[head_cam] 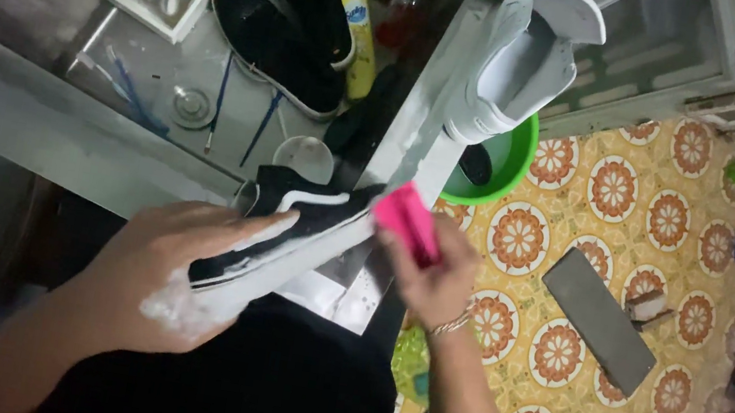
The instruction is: The person is hand-washing and scrubbing sneakers in a sink using a brush and soap.
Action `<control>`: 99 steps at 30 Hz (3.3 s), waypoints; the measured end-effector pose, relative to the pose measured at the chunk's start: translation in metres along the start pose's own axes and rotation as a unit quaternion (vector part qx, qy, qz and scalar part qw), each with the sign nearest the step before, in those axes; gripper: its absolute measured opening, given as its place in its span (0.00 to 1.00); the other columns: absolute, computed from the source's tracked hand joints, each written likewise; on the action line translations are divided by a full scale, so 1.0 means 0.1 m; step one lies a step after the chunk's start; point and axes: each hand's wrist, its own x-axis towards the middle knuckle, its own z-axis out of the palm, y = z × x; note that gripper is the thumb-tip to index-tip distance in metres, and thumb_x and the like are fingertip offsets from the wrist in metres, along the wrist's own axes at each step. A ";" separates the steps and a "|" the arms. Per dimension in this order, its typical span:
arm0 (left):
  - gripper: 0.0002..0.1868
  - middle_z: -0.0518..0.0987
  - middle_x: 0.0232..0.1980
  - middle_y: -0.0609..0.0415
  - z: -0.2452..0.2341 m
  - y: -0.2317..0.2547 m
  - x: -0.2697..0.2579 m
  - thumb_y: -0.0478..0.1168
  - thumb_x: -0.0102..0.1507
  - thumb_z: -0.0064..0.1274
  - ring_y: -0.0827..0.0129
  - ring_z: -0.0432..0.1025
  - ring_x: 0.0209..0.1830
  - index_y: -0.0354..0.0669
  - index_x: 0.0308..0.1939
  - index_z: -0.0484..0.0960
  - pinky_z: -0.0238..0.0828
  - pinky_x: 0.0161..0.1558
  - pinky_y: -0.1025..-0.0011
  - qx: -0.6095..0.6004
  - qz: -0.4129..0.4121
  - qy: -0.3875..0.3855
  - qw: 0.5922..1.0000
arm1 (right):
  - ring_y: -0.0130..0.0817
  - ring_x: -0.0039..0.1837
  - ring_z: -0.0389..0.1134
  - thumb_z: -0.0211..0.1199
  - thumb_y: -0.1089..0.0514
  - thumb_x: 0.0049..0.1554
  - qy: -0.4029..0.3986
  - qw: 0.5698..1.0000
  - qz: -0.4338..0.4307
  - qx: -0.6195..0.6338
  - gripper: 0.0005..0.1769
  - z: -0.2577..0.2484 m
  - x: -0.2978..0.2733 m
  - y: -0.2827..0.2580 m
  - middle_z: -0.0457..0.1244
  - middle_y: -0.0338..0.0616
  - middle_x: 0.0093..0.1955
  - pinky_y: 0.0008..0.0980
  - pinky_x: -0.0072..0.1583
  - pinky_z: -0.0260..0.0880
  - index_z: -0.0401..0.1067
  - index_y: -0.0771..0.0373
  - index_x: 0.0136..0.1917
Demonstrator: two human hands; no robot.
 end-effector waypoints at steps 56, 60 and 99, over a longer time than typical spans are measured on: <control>0.19 0.84 0.40 0.56 0.69 -0.17 0.50 0.38 0.47 0.65 0.57 0.77 0.39 0.48 0.42 0.87 0.70 0.45 0.59 0.245 -0.128 -0.097 0.956 | 0.34 0.33 0.65 0.77 0.55 0.51 -0.095 0.995 -0.002 -0.023 0.13 -0.15 -0.01 -0.14 0.65 0.42 0.32 0.32 0.38 0.65 0.76 0.65 0.41; 0.16 0.83 0.39 0.55 0.68 -0.10 0.56 0.41 0.49 0.66 0.61 0.77 0.43 0.48 0.42 0.86 0.68 0.49 0.60 0.271 -0.158 -0.188 0.931 | 0.34 0.34 0.65 0.76 0.56 0.50 -0.115 0.990 -0.084 0.001 0.13 -0.16 -0.06 -0.04 0.64 0.43 0.33 0.32 0.38 0.65 0.76 0.65 0.43; 0.18 0.84 0.42 0.58 0.64 -0.15 0.59 0.41 0.49 0.66 0.52 0.77 0.43 0.56 0.44 0.88 0.74 0.47 0.58 0.255 -0.211 -0.127 0.935 | 0.34 0.33 0.67 0.76 0.58 0.50 -0.048 0.999 -0.014 0.020 0.11 -0.07 -0.06 0.07 0.66 0.41 0.32 0.31 0.39 0.67 0.78 0.62 0.44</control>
